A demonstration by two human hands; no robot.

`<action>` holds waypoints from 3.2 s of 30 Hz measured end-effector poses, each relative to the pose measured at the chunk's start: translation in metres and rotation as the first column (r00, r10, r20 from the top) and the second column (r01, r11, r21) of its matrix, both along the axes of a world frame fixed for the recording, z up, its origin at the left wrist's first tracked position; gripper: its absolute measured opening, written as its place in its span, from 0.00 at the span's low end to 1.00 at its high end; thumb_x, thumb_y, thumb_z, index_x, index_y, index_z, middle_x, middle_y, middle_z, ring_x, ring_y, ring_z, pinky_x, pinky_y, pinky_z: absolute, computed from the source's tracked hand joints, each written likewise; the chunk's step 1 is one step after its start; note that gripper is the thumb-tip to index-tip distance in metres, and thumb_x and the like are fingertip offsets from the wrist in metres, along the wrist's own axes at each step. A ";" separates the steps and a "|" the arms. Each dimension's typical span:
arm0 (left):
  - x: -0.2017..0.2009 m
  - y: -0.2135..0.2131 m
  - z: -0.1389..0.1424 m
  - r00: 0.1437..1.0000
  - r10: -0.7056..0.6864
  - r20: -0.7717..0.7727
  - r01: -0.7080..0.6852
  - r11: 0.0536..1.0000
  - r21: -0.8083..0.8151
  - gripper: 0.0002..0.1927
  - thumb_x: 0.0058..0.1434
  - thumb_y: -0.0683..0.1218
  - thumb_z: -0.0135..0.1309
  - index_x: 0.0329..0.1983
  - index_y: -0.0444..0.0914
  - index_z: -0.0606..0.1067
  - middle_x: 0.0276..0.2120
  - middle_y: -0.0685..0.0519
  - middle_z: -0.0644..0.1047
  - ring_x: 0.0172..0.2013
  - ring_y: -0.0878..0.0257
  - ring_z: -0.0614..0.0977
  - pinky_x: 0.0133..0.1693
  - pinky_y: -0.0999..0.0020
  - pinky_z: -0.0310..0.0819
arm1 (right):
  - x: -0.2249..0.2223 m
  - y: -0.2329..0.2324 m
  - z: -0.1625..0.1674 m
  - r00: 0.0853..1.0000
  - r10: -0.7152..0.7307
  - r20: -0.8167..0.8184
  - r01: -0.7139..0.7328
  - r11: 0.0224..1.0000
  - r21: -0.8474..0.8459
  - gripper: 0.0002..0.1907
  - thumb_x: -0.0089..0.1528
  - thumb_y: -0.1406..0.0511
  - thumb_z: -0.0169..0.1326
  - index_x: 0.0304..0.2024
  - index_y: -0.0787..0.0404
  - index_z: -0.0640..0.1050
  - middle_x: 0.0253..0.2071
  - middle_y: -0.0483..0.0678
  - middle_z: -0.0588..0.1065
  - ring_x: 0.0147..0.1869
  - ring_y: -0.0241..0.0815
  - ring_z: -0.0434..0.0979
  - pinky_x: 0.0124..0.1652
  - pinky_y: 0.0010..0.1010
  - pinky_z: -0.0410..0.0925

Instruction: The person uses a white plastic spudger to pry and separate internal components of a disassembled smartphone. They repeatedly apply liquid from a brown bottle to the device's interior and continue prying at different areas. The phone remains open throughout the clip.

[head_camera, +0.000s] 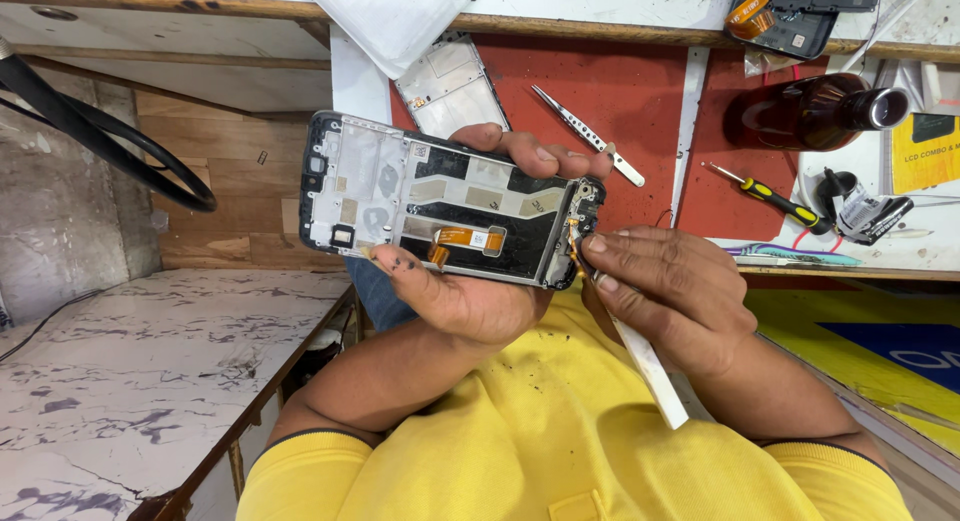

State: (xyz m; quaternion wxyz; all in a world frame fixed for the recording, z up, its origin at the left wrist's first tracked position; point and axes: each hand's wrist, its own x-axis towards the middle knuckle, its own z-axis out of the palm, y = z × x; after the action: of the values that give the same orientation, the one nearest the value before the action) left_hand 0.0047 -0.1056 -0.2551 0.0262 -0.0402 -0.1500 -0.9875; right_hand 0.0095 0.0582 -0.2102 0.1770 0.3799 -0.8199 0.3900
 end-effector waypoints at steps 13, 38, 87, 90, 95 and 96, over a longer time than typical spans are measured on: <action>0.001 -0.002 -0.004 0.999 0.049 -0.020 -0.049 0.999 -0.010 0.44 0.67 0.78 0.42 0.63 0.36 0.65 0.47 0.45 0.73 0.52 0.52 0.77 0.62 0.45 0.69 | -0.005 -0.006 0.002 0.999 0.043 -0.003 -0.043 0.999 0.001 0.11 0.59 0.74 0.64 0.41 0.68 0.76 0.46 0.62 0.79 0.50 0.58 0.84 0.50 0.49 0.79; -0.011 0.000 -0.004 0.998 0.020 0.059 -0.022 0.999 0.027 0.41 0.72 0.76 0.38 0.60 0.34 0.65 0.46 0.45 0.73 0.51 0.49 0.76 0.60 0.45 0.69 | -0.022 -0.002 -0.005 0.986 0.067 -0.152 -0.057 0.996 0.069 0.08 0.58 0.76 0.65 0.34 0.70 0.77 0.41 0.63 0.79 0.45 0.57 0.85 0.45 0.48 0.80; -0.027 0.061 -0.035 0.921 -0.378 0.097 0.372 0.925 0.081 0.32 0.83 0.64 0.33 0.62 0.29 0.66 0.46 0.40 0.77 0.51 0.49 0.81 0.58 0.54 0.76 | -0.005 0.111 -0.021 0.990 -0.013 0.137 0.039 0.982 -0.184 0.18 0.74 0.59 0.46 0.36 0.66 0.73 0.30 0.57 0.75 0.38 0.54 0.78 0.39 0.42 0.75; -0.024 0.056 -0.030 0.899 -0.421 0.124 0.418 0.907 0.049 0.33 0.81 0.64 0.33 0.63 0.29 0.67 0.44 0.40 0.77 0.49 0.50 0.82 0.57 0.54 0.79 | -0.007 0.110 -0.014 0.967 -0.111 0.230 0.094 0.992 0.086 0.05 0.65 0.67 0.57 0.38 0.64 0.78 0.25 0.51 0.70 0.29 0.46 0.71 0.30 0.36 0.65; -0.019 0.053 -0.026 0.880 -0.438 0.185 0.450 0.893 -0.025 0.33 0.79 0.64 0.34 0.61 0.28 0.67 0.42 0.41 0.78 0.47 0.52 0.82 0.53 0.58 0.81 | -0.010 0.096 -0.012 0.971 -0.105 0.214 0.054 0.971 0.231 0.14 0.57 0.74 0.70 0.43 0.61 0.82 0.23 0.46 0.67 0.27 0.43 0.67 0.26 0.34 0.58; -0.017 0.053 -0.026 0.878 -0.436 0.196 0.451 0.892 -0.039 0.33 0.79 0.64 0.35 0.61 0.28 0.67 0.42 0.41 0.78 0.47 0.52 0.82 0.52 0.59 0.81 | -0.010 0.094 -0.011 0.969 -0.103 0.224 0.049 0.971 0.235 0.16 0.55 0.75 0.71 0.44 0.61 0.83 0.23 0.45 0.67 0.26 0.42 0.66 0.26 0.34 0.57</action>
State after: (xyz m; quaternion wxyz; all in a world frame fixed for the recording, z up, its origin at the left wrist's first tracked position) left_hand -0.0128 -0.0527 -0.2808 -0.2161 0.0156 -0.1797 -0.9596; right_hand -0.0004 0.1521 -0.2216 0.0490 0.3169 -0.8884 0.3286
